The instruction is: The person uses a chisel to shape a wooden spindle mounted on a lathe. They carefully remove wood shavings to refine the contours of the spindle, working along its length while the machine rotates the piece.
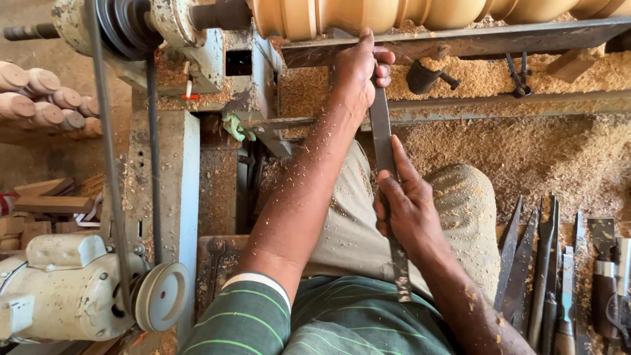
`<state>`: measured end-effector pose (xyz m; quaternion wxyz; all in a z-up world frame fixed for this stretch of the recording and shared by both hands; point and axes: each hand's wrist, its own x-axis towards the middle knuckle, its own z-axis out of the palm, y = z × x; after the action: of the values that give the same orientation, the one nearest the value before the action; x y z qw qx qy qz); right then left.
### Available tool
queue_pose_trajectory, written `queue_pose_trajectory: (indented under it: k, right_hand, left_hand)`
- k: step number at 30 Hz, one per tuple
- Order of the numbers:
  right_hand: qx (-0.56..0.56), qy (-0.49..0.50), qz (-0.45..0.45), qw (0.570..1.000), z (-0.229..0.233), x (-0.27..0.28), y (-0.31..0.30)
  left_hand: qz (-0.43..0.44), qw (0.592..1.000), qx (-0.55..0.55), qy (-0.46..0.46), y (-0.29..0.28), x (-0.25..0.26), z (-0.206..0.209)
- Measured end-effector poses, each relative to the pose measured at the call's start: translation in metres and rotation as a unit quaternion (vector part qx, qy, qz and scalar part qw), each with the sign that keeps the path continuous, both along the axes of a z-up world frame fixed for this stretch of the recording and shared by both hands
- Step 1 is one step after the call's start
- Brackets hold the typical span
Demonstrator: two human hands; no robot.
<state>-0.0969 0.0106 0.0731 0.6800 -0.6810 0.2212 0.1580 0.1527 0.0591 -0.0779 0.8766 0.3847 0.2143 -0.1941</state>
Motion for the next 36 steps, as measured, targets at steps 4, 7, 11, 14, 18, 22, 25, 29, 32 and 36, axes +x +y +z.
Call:
queue_pose_trajectory:
  k: [4,7,11,14,18,22,25,29,32,36]
  right_hand:
    - [0.04,0.02,0.004,0.999,0.0,0.004,-0.017]
    - [-0.013,0.021,0.047,0.999,-0.001,0.009,-0.032]
    - [-0.021,0.003,0.078,0.997,-0.001,0.015,-0.049]
    - [-0.04,0.02,0.093,0.995,0.003,0.021,-0.058]
    - [-0.041,0.042,0.106,0.993,0.006,0.027,-0.069]
    - [-0.032,0.039,0.12,0.992,0.004,0.032,-0.078]
    - [-0.032,0.044,0.131,0.99,0.002,0.035,-0.085]
    - [-0.058,0.036,0.124,0.99,0.001,0.029,-0.078]
    - [-0.094,0.024,0.084,0.992,0.002,0.01,-0.045]
    - [-0.008,0.026,0.002,1.0,-0.003,-0.003,0.002]
  left_hand:
    - [0.023,1.0,-0.014,0.007,-0.008,0.003,-0.009]
    - [0.04,0.999,-0.036,0.006,-0.013,0.004,-0.012]
    - [0.062,0.997,-0.034,0.03,-0.018,0.003,-0.006]
    - [0.087,0.995,-0.045,0.03,-0.021,-0.001,0.001]
    - [0.095,0.994,-0.041,0.028,-0.02,-0.005,0.005]
    - [0.105,0.993,-0.038,0.025,-0.02,-0.003,0.01]
    - [0.117,0.992,-0.041,0.034,-0.018,-0.003,0.016]
    - [0.111,0.993,-0.023,0.029,-0.018,-0.011,0.022]
    - [0.051,0.999,-0.009,0.004,-0.012,-0.015,0.021]
    - [-0.005,1.0,0.004,0.0,0.007,-0.011,0.02]
